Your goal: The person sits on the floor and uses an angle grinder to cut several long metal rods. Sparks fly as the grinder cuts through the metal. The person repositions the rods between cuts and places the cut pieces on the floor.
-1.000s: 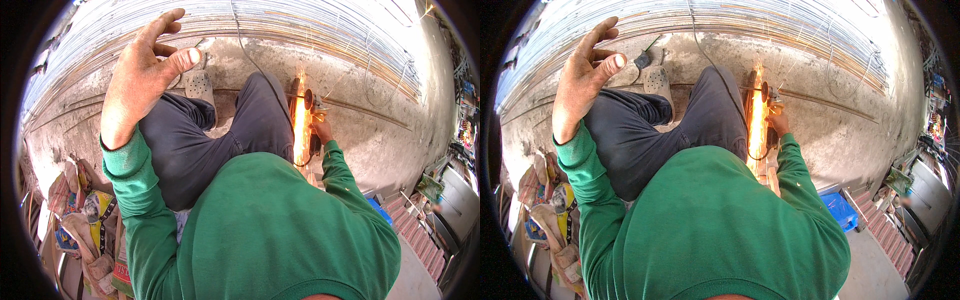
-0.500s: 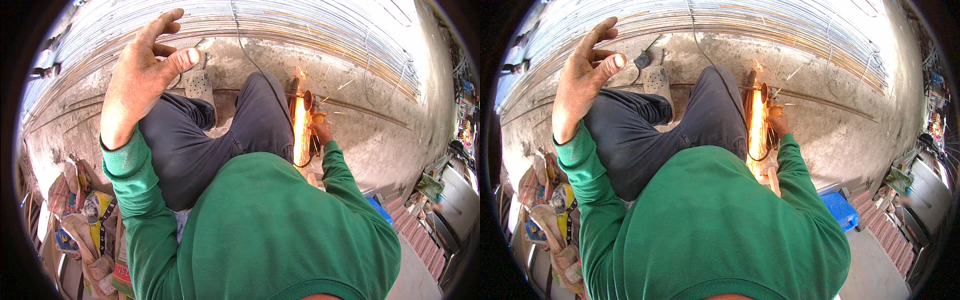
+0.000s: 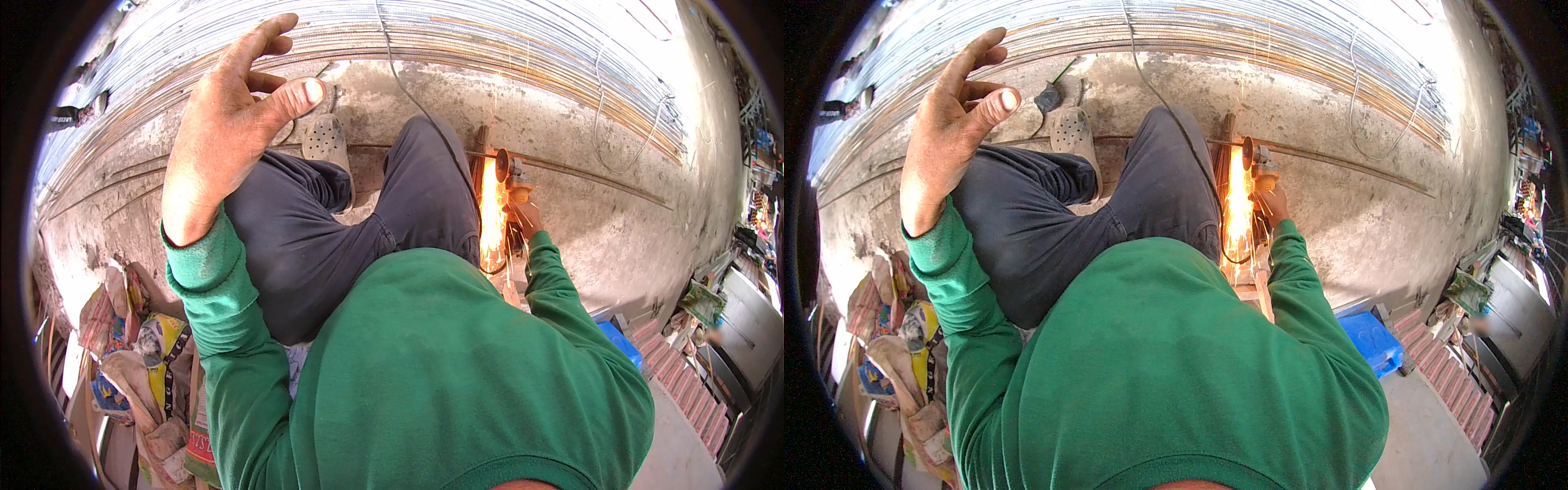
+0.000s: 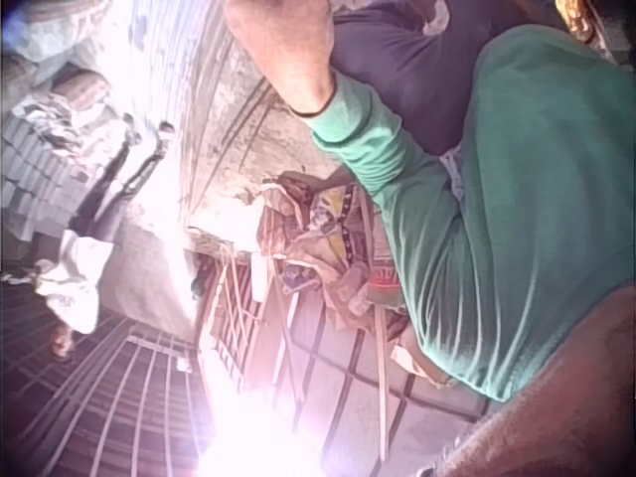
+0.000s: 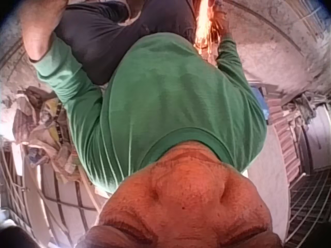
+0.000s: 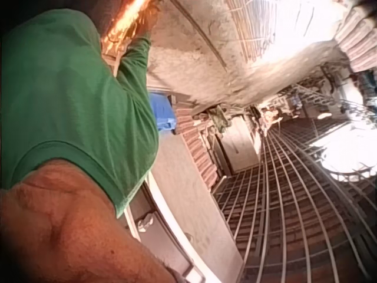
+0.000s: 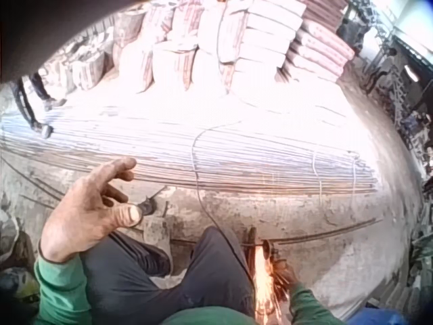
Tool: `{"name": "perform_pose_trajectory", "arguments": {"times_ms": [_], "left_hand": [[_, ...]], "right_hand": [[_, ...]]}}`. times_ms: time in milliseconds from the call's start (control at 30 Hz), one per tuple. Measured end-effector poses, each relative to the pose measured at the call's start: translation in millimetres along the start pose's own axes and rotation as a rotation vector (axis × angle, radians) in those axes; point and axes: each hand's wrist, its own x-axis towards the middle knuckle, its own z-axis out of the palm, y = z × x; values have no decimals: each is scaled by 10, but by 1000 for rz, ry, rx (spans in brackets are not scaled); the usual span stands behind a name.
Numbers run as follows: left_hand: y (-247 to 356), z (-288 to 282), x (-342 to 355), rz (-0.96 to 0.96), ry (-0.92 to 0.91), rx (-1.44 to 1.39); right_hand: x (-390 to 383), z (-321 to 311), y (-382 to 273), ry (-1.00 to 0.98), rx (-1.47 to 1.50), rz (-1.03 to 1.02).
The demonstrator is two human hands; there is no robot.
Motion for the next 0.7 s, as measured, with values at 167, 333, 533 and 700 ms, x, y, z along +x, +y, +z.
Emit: {"name": "perform_pose_trajectory", "arguments": {"times_ms": [167, 333, 533, 700], "left_hand": [[-45, 8, 15, 21, -6, -16], [-23, 6, -9, 4, -1, -68], [-13, 4, -4, -6, 2, -24], [7, -4, -34, -14, 6, -2]], "right_hand": [[208, -203, 246, -32, -382, -129], [82, -3, -29, 53, -282, -61], [170, -34, -146, -16, -640, 49], [47, 217, -279, -4, -158, 4]]}}
